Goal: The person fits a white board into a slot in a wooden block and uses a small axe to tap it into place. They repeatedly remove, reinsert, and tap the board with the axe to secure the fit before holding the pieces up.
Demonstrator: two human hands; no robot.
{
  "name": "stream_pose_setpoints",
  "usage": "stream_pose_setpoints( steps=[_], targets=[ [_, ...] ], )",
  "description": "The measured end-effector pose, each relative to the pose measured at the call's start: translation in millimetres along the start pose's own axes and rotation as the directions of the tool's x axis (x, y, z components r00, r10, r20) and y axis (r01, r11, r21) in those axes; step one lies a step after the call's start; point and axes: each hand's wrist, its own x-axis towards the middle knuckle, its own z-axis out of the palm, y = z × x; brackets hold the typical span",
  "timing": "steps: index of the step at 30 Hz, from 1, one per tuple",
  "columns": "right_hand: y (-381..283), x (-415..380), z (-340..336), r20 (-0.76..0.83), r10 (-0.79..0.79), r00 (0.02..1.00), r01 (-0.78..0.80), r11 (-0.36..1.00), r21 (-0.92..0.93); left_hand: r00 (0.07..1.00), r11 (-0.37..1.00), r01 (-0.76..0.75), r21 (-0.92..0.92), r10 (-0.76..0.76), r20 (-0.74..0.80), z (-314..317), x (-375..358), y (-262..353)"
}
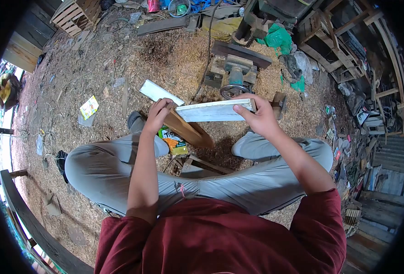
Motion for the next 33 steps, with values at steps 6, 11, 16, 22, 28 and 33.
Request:
stream_pose_setpoints(
  steps=[6, 11, 16, 22, 28, 33],
  targets=[
    [10.1, -0.8, -0.9, -0.001, 0.022, 1.000, -0.022, 1.000, -0.004, 1.000, 0.999, -0.015, -0.040, 0.015, -0.003, -0.5, 1.0, 2.8],
    [19.6, -3.1, 2.0, -0.020, -0.040, 0.999, 0.039, 0.999, -0.028, 1.000, 0.995, -0.009, -0.098, 0.007, -0.030, 2.5, 0.8, -0.9],
    [19.8, -6.8, 2.7, -0.015, 0.011, 1.000, -0.012, 1.000, -0.008, 0.999, 0.986, 0.019, -0.163, -0.027, -0.042, 3.1, 0.1, 0.9],
    [9.3, -6.0, 3.4, -0.016, 0.063, 0.998, -0.063, 0.998, 0.018, 0.998, 0.999, -0.042, -0.016, 0.042, -0.045, 1.2, 0.1, 4.4],
    [8.6, -4.8, 5.4, -0.012, 0.034, 0.999, -0.034, 0.998, 0.054, 0.999, 0.999, -0.037, -0.032, 0.036, -0.039, 0.0, -1.1, 7.2],
    [11.2, -4.3, 6.0, 0.007, 0.030, 1.000, -0.031, 0.999, 0.019, 0.999, 1.000, -0.022, -0.020, 0.021, -0.026, -1.8, -1.6, 5.4]
  ],
)
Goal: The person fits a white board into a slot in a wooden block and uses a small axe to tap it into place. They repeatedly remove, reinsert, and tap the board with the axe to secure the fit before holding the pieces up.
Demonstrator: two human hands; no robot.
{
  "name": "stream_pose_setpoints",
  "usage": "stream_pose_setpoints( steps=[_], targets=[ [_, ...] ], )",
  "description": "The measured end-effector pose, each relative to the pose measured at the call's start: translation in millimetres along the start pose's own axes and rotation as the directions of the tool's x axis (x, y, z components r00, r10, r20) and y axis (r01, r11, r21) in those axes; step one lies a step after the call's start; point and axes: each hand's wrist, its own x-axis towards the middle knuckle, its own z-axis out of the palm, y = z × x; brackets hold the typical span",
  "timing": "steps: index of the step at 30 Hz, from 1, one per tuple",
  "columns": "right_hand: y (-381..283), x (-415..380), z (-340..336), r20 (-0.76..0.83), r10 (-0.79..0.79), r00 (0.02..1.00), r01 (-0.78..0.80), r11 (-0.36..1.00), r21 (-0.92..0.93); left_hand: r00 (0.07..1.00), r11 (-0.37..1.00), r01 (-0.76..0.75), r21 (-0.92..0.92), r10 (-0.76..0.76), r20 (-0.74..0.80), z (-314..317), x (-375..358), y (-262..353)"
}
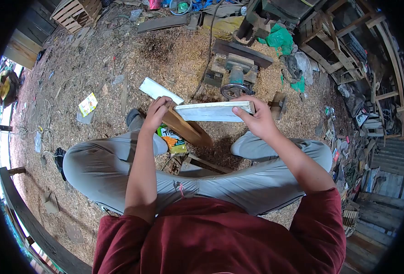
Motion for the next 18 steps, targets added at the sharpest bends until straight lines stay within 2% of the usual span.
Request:
stream_pose_setpoints(
  steps=[4, 6, 7, 9, 10, 12, 13, 15, 16, 17, 18],
  targets=[
    [-1.6, -4.5, 3.8, 0.040, 0.036, 0.999, -0.036, 0.999, 0.015, 1.000, 1.000, 0.021, -0.005, -0.021, -0.022, 3.1, 1.8, -18.6],
    [-10.7, -7.3, 4.9, 0.096, -0.074, 0.993, 0.079, 0.996, -0.039, 0.998, 0.997, -0.005, -0.076, -0.001, -0.070, 6.4, 3.2, -23.1],
    [-14.3, -8.6, 5.8, 0.103, -0.075, 0.992, 0.080, 0.996, -0.038, 0.997, 0.997, 0.000, -0.075, -0.005, -0.075, 7.8, 2.2, -25.4],
    [-20.5, -12.7, 8.3, 0.168, -0.103, 0.980, 0.112, 0.993, -0.043, 0.987, 0.998, 0.067, 0.000, -0.066, -0.147, 12.0, 0.3, -20.3],
    [-23.0, -16.1, 9.6, 0.175, -0.102, 0.979, 0.111, 0.993, -0.042, 0.984, 0.999, 0.003, 0.043, 0.004, -0.177, 14.1, -0.5, -20.6],
    [-26.3, -25.5, 12.2, 0.287, 0.146, 0.947, -0.127, 0.988, -0.082, 0.984, 1.000, -0.001, -0.027, -0.004, -0.178, 16.3, -0.8, -29.7],
    [-27.8, -30.0, 15.0, 0.295, 0.149, 0.944, -0.129, 0.988, -0.085, 0.984, 0.995, -0.011, -0.096, -0.007, -0.176, 17.8, -1.1, -34.1],
    [-31.1, -38.3, 24.6, 0.270, -0.094, 0.958, 0.122, 0.989, -0.086, 0.978, 0.996, -0.032, -0.084, 0.014, -0.210, 18.0, -1.4, -35.4],
    [-32.4, -44.0, 28.3, 0.299, -0.039, 0.954, 0.054, 0.998, -0.044, 0.982, 0.995, -0.036, -0.098, 0.016, -0.190, 16.4, -1.9, -35.8],
    [-33.1, -49.3, 32.6, 0.297, -0.129, 0.946, 0.152, 0.987, -0.057, 0.985, 0.993, -0.039, -0.112, 0.020, -0.169, 15.0, -2.0, -35.6],
    [-43.9, -54.1, 34.2, 0.336, -0.052, 0.941, 0.085, 0.993, -0.082, 0.988, 0.987, -0.047, -0.156, 0.022, -0.155, 14.3, -1.7, -31.2]
  ],
)
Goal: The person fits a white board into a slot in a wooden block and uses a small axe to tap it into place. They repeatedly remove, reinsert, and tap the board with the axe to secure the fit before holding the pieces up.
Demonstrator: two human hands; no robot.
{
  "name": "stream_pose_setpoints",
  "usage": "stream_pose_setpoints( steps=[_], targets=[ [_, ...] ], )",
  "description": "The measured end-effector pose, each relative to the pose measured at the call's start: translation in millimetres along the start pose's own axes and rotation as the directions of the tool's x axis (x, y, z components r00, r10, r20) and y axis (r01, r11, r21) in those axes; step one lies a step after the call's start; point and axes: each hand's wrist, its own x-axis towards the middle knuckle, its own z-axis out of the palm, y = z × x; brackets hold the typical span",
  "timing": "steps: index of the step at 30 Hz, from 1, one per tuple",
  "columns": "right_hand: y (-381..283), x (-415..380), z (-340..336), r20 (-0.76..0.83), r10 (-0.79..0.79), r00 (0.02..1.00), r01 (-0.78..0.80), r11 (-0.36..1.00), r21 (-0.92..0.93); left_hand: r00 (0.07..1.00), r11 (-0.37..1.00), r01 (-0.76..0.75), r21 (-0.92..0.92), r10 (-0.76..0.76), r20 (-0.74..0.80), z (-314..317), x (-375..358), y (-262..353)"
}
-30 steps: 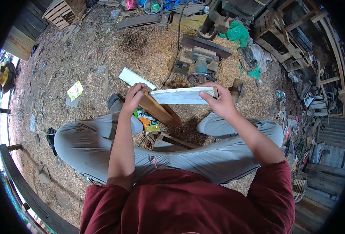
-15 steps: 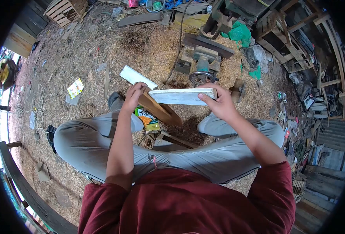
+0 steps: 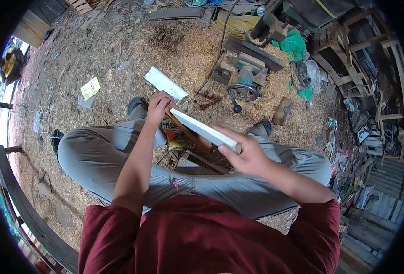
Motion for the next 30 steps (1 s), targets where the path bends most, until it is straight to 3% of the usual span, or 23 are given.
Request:
stream_pose_setpoints(
  steps=[1, 3, 5, 7, 11, 12, 15, 17, 20, 25, 30],
  targets=[
    [-10.9, -3.2, 2.0, 0.046, 0.074, 0.996, -0.074, 0.997, -0.005, 1.000, 1.000, 0.005, -0.001, -0.005, -0.004, 0.8, -0.6, 4.6],
    [-1.9, -6.0, 15.8, -0.041, -0.174, 0.984, 0.171, 0.983, -0.060, 0.998, 0.992, 0.064, -0.107, -0.064, 0.001, 4.1, -1.4, 16.8],
    [-0.5, -11.8, 20.5, -0.030, -0.176, 0.984, 0.171, 0.975, -0.139, 0.992, 0.984, 0.124, -0.131, -0.124, 0.009, 7.3, -1.6, 22.0],
    [-1.3, -14.3, 24.4, -0.056, -0.191, 0.980, 0.180, 0.970, -0.164, 0.964, 0.897, 0.252, -0.364, -0.267, 0.009, 10.2, 0.5, 20.3],
    [-0.2, -18.8, 36.1, -0.112, -0.247, 0.963, 0.221, 0.954, -0.204, 0.924, 0.861, 0.322, -0.394, -0.377, -0.067, 18.9, 4.4, 22.2],
    [-3.0, -18.8, 37.5, -0.121, -0.275, 0.954, 0.240, 0.940, -0.243, 0.943, 0.903, 0.288, -0.319, -0.326, -0.071, 19.2, 3.9, 23.0],
    [-5.7, -20.2, 37.0, -0.087, -0.220, 0.972, 0.189, 0.945, -0.267, 0.942, 0.898, 0.294, -0.327, -0.330, -0.059, 20.5, 4.3, 24.0],
    [-1.0, -8.9, 24.7, -0.064, -0.278, 0.958, 0.253, 0.931, -0.263, 0.936, 0.903, 0.298, -0.308, -0.339, -0.089, 22.1, 6.4, 22.6],
    [4.4, 1.5, 13.8, -0.083, -0.199, 0.977, 0.178, 0.963, -0.203, 0.945, 0.937, 0.295, -0.186, -0.315, -0.087, 21.0, 10.0, 24.8],
    [3.5, 3.8, 10.9, -0.056, -0.165, 0.985, 0.152, 0.971, -0.184, 0.945, 0.937, 0.296, -0.188, -0.315, -0.085, 22.3, 11.5, 23.1],
    [1.2, -8.0, 28.0, -0.031, -0.243, 0.969, 0.233, 0.953, -0.193, 0.943, 0.929, 0.294, -0.226, -0.320, -0.090, 23.4, 9.7, 14.7]
  ],
)
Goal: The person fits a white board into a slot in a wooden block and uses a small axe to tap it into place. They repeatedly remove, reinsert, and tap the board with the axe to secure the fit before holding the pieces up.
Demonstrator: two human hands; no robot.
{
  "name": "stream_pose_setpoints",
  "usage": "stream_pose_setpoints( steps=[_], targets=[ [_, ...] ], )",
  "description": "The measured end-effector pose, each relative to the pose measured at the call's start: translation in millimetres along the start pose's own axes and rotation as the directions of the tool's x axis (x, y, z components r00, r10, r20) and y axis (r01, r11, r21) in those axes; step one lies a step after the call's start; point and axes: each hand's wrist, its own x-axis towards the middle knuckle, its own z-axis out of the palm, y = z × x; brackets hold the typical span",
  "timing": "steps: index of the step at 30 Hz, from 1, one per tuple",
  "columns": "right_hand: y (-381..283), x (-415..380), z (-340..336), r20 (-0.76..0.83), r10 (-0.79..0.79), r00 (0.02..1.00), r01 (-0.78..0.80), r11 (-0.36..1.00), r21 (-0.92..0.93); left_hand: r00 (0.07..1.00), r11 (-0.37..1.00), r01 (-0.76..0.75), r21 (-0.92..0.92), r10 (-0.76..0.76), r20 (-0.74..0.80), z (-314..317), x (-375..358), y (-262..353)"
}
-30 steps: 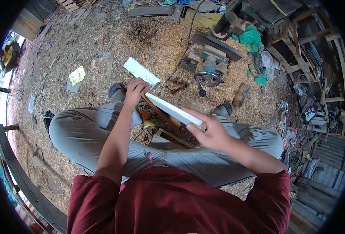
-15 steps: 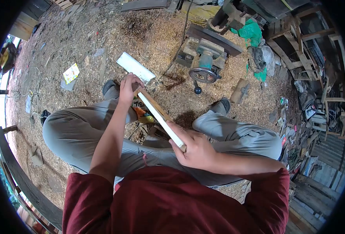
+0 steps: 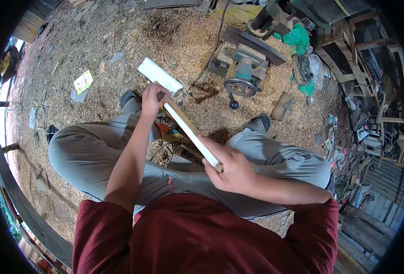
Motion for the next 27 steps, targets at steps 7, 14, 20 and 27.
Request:
stream_pose_setpoints(
  steps=[7, 14, 20, 27],
  targets=[
    [-8.3, -6.8, 5.5, -0.015, -0.017, 1.000, 0.017, 1.000, 0.011, 0.990, 0.992, -0.127, 0.007, 0.127, -0.060, -0.1, -7.7, -6.9],
    [-11.5, -12.4, 13.8, 0.086, -0.041, 0.995, 0.041, 0.999, 0.004, 0.994, 0.992, -0.105, -0.063, 0.105, -0.017, -9.8, -11.3, -15.6],
    [-13.2, -11.0, 16.5, 0.066, -0.046, 0.997, 0.043, 0.998, 0.045, 0.998, 0.990, -0.038, -0.135, 0.033, -0.045, -6.2, -8.6, -12.5],
    [0.2, -8.0, 2.9, 0.011, 0.121, 0.993, -0.121, 0.977, 0.176, 0.997, 0.997, -0.074, -0.037, 0.074, -0.018, -10.8, -1.4, -23.7]
  ],
)
